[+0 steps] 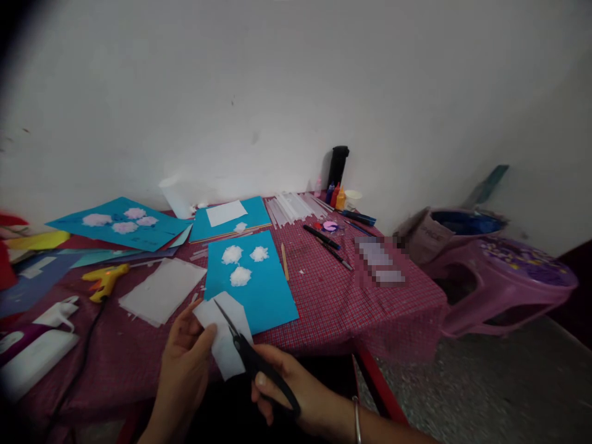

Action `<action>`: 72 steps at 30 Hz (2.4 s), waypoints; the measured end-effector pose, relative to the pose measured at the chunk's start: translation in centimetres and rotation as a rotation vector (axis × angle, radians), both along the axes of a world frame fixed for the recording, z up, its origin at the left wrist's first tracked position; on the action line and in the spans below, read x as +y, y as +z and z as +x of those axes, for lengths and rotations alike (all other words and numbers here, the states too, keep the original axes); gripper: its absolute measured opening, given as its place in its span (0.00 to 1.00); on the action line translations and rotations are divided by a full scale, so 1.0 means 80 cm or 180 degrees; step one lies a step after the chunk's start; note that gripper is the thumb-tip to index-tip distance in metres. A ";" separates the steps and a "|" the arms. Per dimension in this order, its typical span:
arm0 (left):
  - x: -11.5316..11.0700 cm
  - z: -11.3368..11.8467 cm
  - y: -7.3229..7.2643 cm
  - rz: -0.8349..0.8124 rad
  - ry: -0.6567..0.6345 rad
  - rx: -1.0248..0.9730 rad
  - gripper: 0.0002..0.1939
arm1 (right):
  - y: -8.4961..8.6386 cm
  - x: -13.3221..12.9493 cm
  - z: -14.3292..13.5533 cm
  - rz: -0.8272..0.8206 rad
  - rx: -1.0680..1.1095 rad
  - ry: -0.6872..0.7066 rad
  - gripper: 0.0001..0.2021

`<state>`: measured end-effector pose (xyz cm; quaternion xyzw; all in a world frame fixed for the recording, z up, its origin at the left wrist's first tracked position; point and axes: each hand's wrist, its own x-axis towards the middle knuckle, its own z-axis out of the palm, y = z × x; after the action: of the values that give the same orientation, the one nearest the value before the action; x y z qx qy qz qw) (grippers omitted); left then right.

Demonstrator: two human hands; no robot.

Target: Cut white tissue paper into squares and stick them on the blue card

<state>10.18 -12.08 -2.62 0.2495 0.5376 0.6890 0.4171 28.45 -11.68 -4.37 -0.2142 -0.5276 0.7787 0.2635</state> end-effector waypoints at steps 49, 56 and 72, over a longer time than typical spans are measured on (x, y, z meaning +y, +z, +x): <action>0.030 -0.088 0.012 -0.0590 -0.0518 0.0287 0.31 | -0.021 0.033 -0.012 -0.1400 0.0410 0.0304 0.27; 0.049 -0.165 0.015 -0.0746 -0.0685 0.3918 0.19 | -0.016 0.041 0.028 -0.1603 0.0678 0.0518 0.28; 0.062 -0.004 0.001 -0.0471 -0.1604 0.2788 0.05 | 0.007 0.010 0.114 0.0036 -0.0423 0.0087 0.26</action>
<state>9.86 -7.12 -2.51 0.6066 0.6325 0.3578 0.3224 37.61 -10.90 -3.78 -0.2568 -0.5511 0.7633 0.2185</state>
